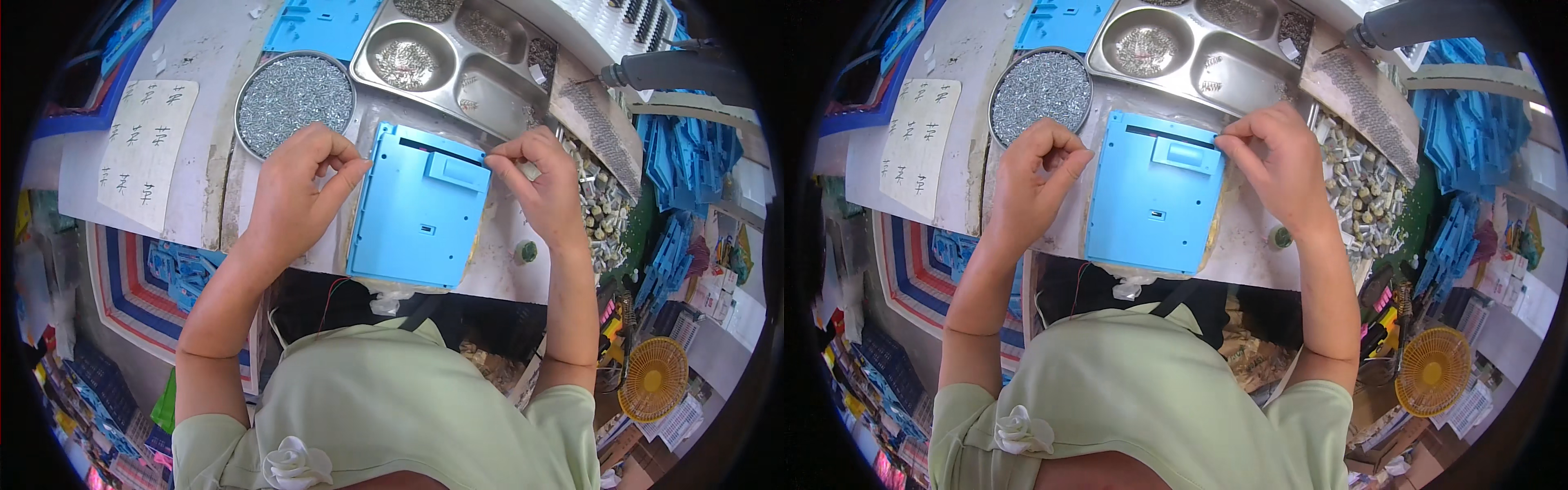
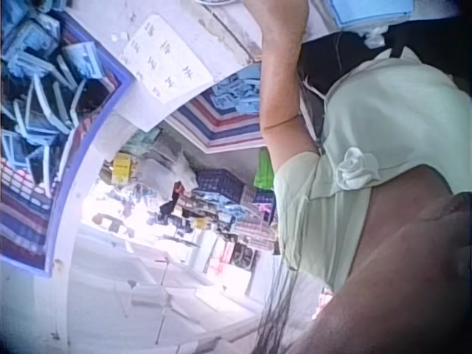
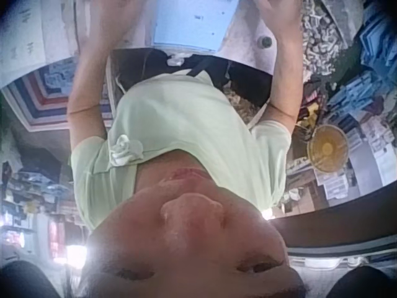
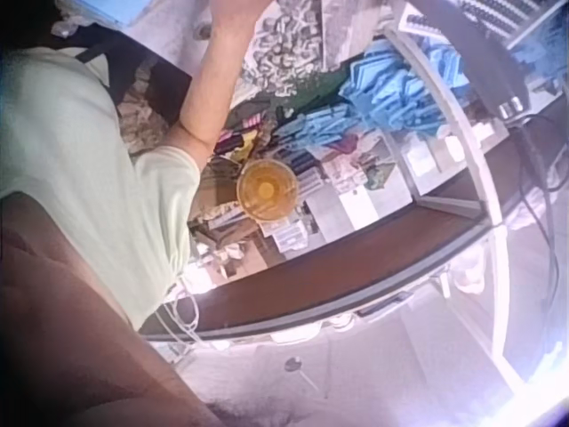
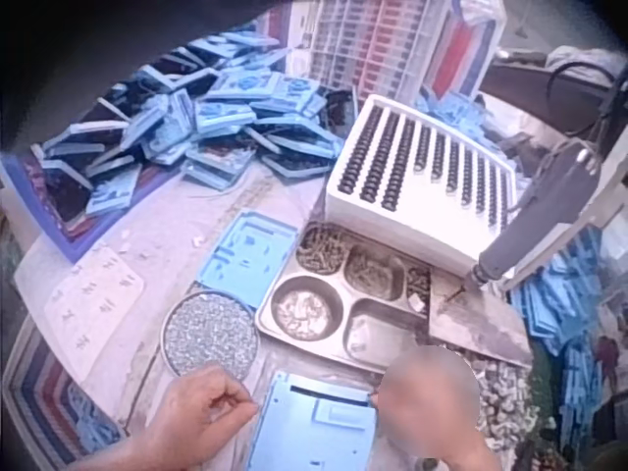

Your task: Assembling and soldering components into a blue plastic electronic housing.

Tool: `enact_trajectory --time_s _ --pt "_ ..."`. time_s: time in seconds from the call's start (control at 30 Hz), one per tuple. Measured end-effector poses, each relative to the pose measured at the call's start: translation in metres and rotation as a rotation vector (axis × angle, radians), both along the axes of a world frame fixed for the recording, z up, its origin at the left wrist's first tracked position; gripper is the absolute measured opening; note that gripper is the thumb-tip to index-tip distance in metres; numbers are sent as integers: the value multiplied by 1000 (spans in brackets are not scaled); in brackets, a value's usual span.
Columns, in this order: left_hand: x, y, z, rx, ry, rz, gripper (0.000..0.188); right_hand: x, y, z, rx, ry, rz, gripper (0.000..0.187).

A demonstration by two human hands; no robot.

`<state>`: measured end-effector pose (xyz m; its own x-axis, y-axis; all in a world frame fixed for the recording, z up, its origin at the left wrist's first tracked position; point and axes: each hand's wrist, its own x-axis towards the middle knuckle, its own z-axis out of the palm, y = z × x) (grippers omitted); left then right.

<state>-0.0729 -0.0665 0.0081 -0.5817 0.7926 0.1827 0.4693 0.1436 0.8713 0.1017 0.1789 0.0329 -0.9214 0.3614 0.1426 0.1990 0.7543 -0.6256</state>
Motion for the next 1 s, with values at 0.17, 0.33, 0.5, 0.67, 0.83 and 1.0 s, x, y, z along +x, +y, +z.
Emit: enact_trajectory --time_s 0.17,0.33,0.5,0.67,0.83,1.0 --pt "-1 -1 1 -17 20 11 13 -17 7 20 242 -98 227 9" --pt "-2 -6 -1 -27 13 9 13 -38 13 35 389 -292 379 11" --pt "-6 -10 0 -29 33 18 13 -57 22 41 370 -517 437 16" --pt "-5 -2 4 -70 1 33 14 -45 36 42 -5 -418 283 15" --pt "0 18 -7 -18 -89 -12 14 10 -11 5 -79 154 24 10" --pt "0 24 -7 -5 99 -39 20 45 -48 -25 -130 328 -98 17"
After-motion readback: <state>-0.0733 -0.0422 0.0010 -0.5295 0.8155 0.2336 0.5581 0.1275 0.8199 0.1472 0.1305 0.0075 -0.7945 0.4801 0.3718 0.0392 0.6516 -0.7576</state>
